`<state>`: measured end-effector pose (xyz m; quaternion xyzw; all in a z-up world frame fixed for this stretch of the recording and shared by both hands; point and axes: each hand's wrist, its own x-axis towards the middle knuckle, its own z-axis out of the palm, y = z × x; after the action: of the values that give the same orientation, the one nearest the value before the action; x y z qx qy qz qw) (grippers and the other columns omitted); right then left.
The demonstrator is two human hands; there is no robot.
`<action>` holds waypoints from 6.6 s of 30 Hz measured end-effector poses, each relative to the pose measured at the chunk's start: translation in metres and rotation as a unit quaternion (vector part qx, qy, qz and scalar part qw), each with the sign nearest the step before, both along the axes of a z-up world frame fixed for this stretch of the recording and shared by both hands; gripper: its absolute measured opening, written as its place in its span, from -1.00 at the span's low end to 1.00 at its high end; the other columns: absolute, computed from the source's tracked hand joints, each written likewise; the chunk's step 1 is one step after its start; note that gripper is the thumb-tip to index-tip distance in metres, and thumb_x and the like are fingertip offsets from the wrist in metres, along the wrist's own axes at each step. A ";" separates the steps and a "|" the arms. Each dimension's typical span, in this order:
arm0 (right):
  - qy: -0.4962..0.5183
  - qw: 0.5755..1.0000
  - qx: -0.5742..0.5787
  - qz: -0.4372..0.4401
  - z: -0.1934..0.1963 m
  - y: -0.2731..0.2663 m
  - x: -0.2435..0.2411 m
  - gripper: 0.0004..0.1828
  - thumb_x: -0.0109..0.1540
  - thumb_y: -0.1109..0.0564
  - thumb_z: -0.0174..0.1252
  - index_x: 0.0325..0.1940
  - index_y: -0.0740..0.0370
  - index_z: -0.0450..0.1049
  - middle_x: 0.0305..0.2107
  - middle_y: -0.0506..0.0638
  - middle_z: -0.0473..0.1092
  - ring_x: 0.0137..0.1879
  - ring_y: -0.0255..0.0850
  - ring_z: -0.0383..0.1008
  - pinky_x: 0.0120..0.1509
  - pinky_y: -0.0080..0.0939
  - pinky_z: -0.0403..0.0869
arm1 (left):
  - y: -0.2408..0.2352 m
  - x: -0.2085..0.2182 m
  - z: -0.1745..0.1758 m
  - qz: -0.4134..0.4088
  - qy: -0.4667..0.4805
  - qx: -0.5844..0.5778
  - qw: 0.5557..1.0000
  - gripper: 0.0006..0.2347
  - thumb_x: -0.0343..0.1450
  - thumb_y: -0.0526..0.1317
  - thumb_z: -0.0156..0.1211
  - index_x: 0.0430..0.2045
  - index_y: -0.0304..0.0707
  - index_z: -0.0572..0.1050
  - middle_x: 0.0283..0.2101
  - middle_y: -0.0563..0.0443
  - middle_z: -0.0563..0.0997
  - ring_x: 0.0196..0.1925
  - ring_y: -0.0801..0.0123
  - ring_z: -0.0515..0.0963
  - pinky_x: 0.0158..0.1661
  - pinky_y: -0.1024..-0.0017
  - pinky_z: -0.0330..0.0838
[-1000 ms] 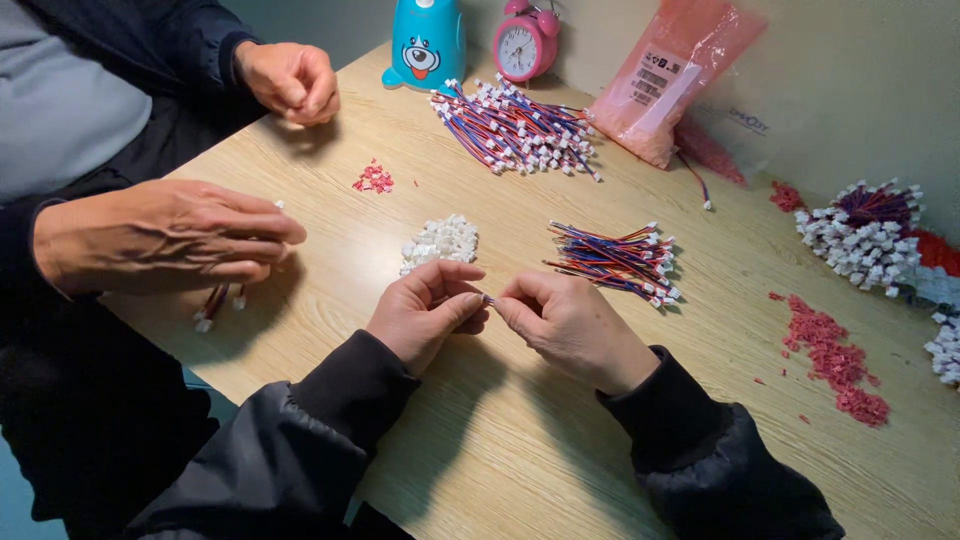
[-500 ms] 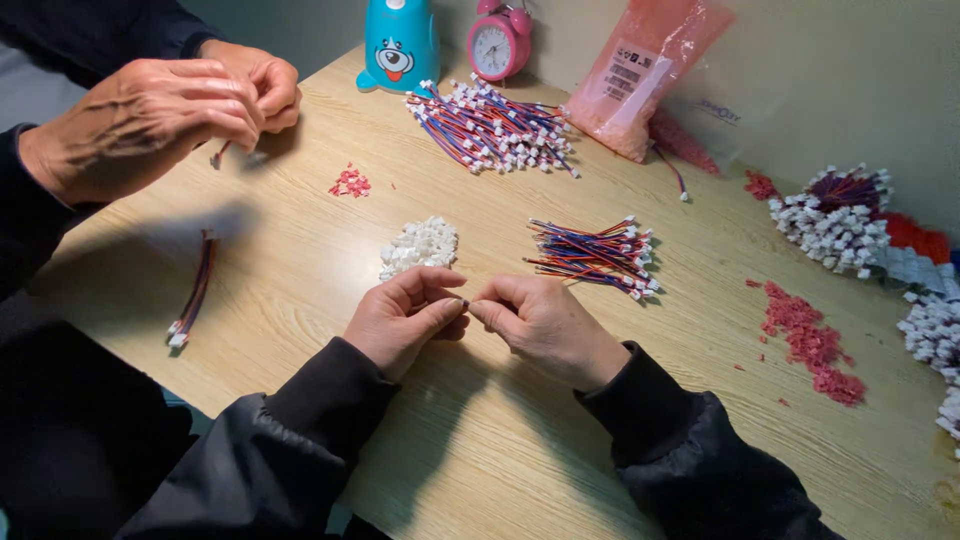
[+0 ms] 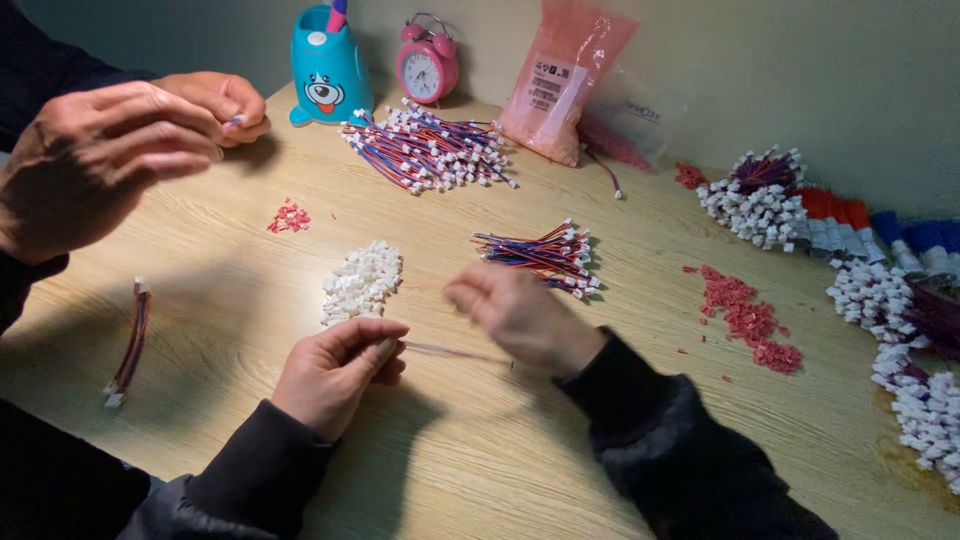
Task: Assembling small electrical wire harnesses by manually attaching plastic connectors to the ends of multi-colored wires.
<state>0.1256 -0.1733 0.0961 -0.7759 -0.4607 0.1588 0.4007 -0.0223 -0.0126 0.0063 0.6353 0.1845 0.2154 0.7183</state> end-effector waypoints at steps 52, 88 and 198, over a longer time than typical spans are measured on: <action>-0.501 0.823 0.256 0.078 0.054 -0.089 -0.024 -0.94 0.16 0.27 0.21 -0.36 0.14 0.55 -0.37 0.00 0.51 -0.30 -0.08 0.55 -0.17 -0.18 0.54 | -0.005 0.001 0.085 -0.174 0.112 0.110 0.972 -0.88 0.30 -0.28 0.28 -0.41 -0.35 0.65 -0.55 -0.10 0.67 -0.47 0.39 0.62 -0.30 0.52 0.50; 0.025 0.998 -0.053 -0.017 0.012 0.024 -0.018 -0.90 0.16 0.12 0.23 -0.42 0.13 0.61 -0.73 -0.08 0.37 -0.48 -0.37 0.31 -0.39 -0.40 0.33 | 0.024 0.011 0.021 -0.029 0.019 0.025 0.999 -0.84 0.30 -0.30 0.34 -0.32 -0.38 0.60 -0.48 -0.13 0.66 -0.64 0.46 0.57 -0.57 0.59 0.52; 0.138 0.989 -0.039 -0.025 -0.006 0.056 0.010 -0.94 0.08 0.20 0.27 -0.49 0.22 0.57 -0.79 -0.10 0.27 -0.63 -0.40 0.25 -0.59 -0.49 0.29 | 0.036 0.028 0.025 0.005 -0.055 -0.285 0.957 -0.79 0.34 -0.47 0.19 -0.15 -0.55 0.52 -0.25 -0.29 0.64 -0.25 0.14 0.68 -0.23 0.31 0.65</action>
<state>0.1359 -0.1172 0.0899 -0.7726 -0.3750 0.2727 0.4336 0.0060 0.0233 0.0312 0.3902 0.2018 0.1924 0.8775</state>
